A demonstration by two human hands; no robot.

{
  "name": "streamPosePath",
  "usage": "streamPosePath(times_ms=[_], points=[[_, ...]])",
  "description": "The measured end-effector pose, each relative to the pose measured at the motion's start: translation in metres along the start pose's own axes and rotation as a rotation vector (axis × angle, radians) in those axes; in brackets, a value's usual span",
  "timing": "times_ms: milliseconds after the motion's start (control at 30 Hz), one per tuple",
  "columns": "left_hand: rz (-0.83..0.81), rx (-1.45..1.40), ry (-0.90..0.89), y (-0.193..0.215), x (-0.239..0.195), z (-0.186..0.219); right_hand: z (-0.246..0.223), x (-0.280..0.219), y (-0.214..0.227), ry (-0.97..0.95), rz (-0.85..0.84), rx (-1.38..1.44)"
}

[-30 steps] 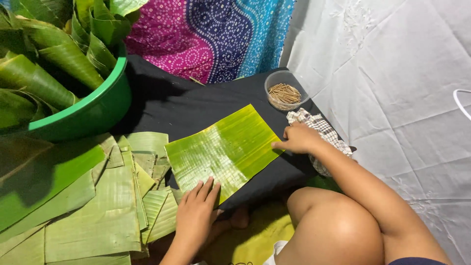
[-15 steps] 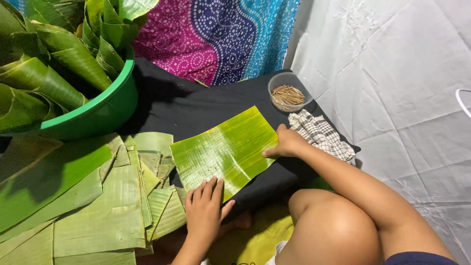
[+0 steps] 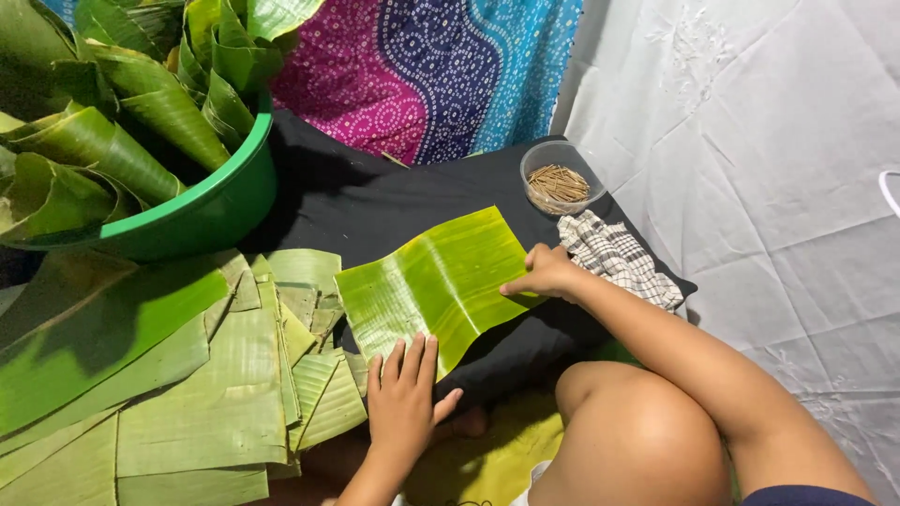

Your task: Wiping banana leaves with a cloth and rolling them into cones, then securing them with small wooden pins.

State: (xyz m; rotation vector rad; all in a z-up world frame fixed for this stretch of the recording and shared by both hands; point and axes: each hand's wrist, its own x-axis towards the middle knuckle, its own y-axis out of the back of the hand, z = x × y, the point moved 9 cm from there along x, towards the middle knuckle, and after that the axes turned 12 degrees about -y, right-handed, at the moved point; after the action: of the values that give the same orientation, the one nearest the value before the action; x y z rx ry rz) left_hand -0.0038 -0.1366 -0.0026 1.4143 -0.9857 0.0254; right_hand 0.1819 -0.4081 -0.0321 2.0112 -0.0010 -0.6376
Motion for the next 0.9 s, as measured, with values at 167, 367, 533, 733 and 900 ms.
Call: streamPosePath(times_ms=[167, 367, 533, 733, 900], points=[[-0.06, -0.039, 0.091, 0.007, 0.018, -0.003, -0.019, -0.027, 0.008, -0.054, -0.084, 0.131], [-0.34, -0.287, 0.217, -0.01, 0.072, -0.014, -0.02, -0.021, 0.001, -0.071, -0.203, 0.241], [-0.473, -0.343, 0.102, -0.06, 0.089, -0.007, -0.01, -0.01, -0.003, -0.071, -0.227, 0.266], [-0.139, -0.492, 0.322, 0.005, 0.107, -0.067, -0.014, -0.028, 0.043, -0.126, -0.285, 1.042], [0.087, -0.351, 0.328, 0.037, 0.112, -0.089, -0.087, -0.104, 0.039, 0.173, -0.707, 0.987]])
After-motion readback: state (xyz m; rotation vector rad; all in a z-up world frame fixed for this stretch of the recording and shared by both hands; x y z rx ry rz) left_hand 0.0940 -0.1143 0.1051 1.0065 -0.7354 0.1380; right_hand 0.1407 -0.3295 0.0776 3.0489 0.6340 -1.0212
